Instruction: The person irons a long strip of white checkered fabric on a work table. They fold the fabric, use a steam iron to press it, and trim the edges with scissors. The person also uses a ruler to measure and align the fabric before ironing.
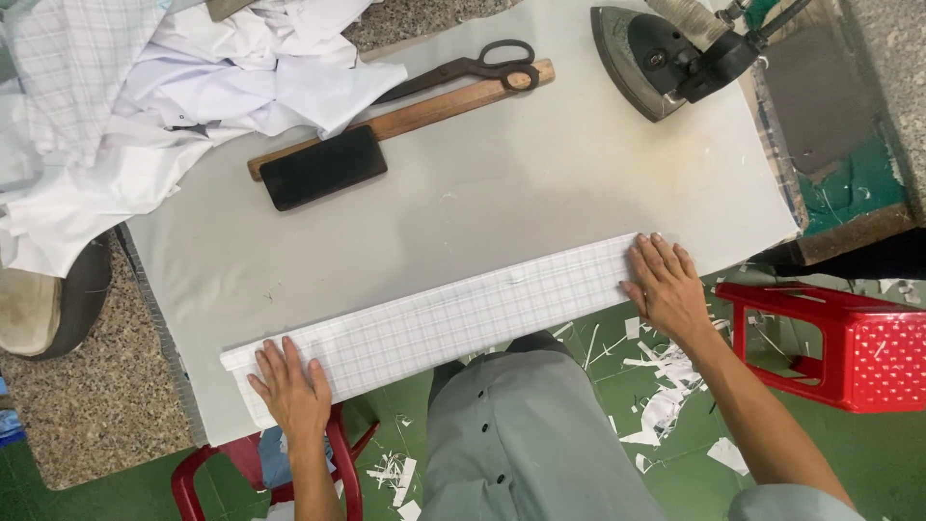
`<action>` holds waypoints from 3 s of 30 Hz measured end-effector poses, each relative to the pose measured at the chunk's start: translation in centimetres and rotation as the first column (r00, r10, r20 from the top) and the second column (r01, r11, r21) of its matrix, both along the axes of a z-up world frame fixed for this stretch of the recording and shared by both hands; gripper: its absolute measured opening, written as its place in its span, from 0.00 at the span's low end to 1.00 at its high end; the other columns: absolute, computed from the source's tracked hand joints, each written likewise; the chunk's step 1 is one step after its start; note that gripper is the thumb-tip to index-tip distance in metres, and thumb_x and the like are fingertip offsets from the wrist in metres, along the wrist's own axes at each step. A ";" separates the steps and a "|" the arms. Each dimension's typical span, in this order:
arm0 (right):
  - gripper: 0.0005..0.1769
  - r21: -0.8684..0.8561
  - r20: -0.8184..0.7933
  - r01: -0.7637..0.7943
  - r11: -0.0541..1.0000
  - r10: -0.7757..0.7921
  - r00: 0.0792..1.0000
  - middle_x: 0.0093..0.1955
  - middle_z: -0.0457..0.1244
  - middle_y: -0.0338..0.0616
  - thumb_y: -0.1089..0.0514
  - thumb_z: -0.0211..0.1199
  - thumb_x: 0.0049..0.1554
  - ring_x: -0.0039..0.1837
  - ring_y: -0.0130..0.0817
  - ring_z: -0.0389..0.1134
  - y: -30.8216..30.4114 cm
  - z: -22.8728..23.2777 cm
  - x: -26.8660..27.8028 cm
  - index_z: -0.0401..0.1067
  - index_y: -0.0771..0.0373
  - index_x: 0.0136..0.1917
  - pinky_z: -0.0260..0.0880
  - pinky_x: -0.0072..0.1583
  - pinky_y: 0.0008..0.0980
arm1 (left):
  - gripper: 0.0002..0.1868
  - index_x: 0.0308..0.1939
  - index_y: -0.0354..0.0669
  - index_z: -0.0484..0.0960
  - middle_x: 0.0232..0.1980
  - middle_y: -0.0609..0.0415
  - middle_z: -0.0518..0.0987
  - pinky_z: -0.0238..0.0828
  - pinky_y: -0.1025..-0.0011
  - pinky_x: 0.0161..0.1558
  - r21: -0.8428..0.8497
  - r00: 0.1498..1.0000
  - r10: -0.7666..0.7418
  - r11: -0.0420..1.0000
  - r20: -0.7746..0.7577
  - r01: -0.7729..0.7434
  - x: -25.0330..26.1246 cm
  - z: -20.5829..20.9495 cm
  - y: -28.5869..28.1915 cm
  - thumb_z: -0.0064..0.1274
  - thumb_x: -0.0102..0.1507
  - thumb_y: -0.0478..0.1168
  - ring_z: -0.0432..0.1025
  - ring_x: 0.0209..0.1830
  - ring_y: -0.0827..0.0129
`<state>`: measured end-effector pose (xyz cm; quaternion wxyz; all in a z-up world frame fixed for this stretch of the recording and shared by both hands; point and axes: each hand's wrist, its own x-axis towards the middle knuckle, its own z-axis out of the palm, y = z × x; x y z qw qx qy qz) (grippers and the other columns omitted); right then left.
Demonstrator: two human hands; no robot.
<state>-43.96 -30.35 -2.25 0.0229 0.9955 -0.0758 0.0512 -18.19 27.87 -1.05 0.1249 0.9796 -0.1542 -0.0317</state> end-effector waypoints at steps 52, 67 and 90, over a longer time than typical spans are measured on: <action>0.39 0.142 -0.045 0.224 0.964 -0.220 0.975 0.83 0.52 0.64 0.40 0.43 0.69 0.84 0.55 0.50 -3.4 0.9 -3.3 0.61 0.76 0.77 0.51 0.79 0.54 | 0.35 0.79 0.26 0.56 0.81 0.28 0.55 0.32 0.42 0.79 -0.073 0.983 0.004 0.997 0.182 0.010 0.1 -0.6 -0.1 0.35 0.75 0.49 0.47 0.83 0.39; 0.40 0.145 -0.070 0.244 0.959 -0.236 0.969 0.83 0.51 0.62 0.39 0.40 0.70 0.85 0.53 0.48 -3.4 0.3 -3.5 0.60 0.75 0.78 0.48 0.80 0.54 | 0.34 0.79 0.28 0.58 0.81 0.28 0.56 0.33 0.42 0.79 -0.063 0.983 0.005 0.998 0.184 0.006 0.2 -0.9 0.1 0.36 0.75 0.49 0.47 0.83 0.40; 0.42 0.176 -0.088 0.258 0.950 -0.246 0.965 0.83 0.50 0.62 0.37 0.37 0.70 0.85 0.54 0.47 -3.1 0.8 -3.2 0.58 0.74 0.79 0.47 0.80 0.55 | 0.33 0.79 0.29 0.60 0.81 0.29 0.56 0.34 0.41 0.79 -0.069 0.981 0.007 0.998 0.196 0.007 0.2 -1.1 0.2 0.37 0.75 0.49 0.48 0.83 0.40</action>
